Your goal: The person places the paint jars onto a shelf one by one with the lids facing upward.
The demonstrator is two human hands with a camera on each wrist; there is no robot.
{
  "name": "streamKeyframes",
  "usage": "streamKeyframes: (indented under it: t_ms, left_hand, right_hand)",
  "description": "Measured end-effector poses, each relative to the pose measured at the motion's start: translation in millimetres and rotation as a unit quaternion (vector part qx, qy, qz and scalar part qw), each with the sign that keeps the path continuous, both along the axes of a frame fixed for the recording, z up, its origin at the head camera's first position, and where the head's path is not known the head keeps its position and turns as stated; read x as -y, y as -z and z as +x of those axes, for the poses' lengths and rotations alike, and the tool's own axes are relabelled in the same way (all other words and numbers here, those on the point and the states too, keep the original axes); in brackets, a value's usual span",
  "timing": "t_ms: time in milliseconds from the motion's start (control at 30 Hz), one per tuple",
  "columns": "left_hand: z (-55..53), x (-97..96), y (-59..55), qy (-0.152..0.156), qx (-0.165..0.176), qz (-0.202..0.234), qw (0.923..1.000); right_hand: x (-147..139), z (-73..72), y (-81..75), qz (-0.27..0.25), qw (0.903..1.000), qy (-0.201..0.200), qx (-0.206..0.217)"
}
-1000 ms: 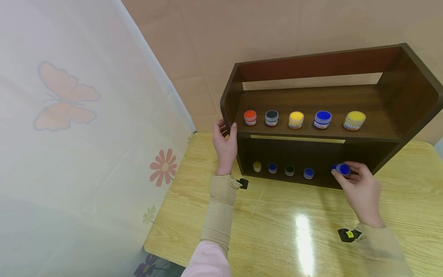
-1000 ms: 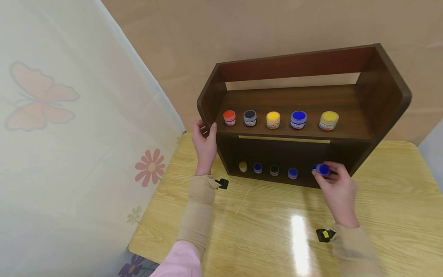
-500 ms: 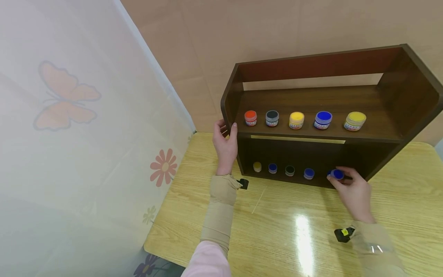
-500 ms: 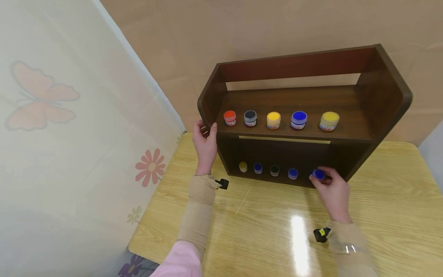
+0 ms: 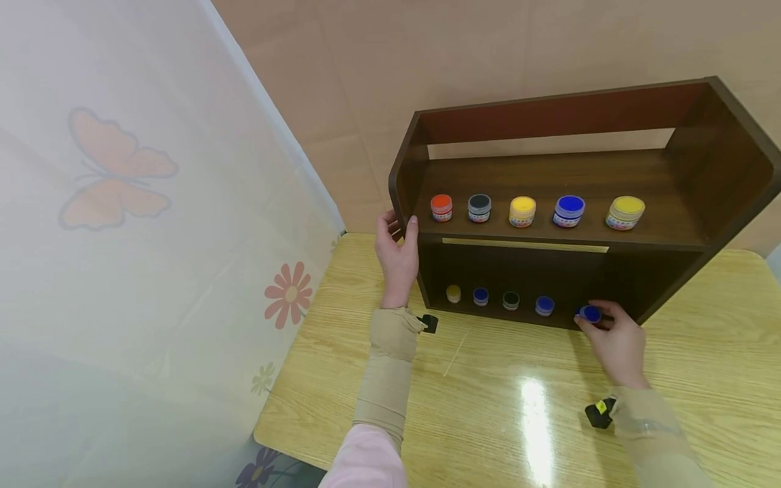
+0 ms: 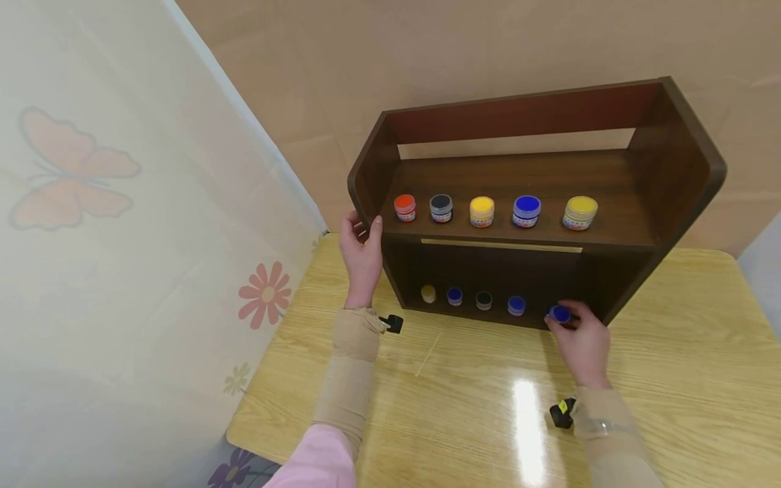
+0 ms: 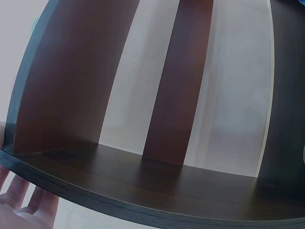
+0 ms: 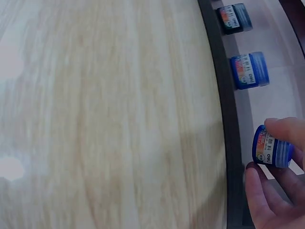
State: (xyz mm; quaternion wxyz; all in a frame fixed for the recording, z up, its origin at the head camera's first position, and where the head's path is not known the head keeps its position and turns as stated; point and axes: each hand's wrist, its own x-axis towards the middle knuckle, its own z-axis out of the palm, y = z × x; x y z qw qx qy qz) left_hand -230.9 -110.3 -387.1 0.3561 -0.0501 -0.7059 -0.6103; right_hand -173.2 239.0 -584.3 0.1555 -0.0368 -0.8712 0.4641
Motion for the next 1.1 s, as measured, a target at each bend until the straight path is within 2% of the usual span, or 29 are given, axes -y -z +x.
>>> streamKeyframes:
  t_ms: [833,1100]
  left_hand:
    - [-1.8,0.4,1.0,0.000,-0.001,0.000,1.0000]
    - [-24.1,8.9,28.9,-0.002,0.000,-0.005,1.0000]
  right_hand:
    - [1.2,-12.2,5.3,0.028,0.9994,0.009,0.019]
    - [1.2,-14.2,8.8,0.042,0.9990,0.012,0.014]
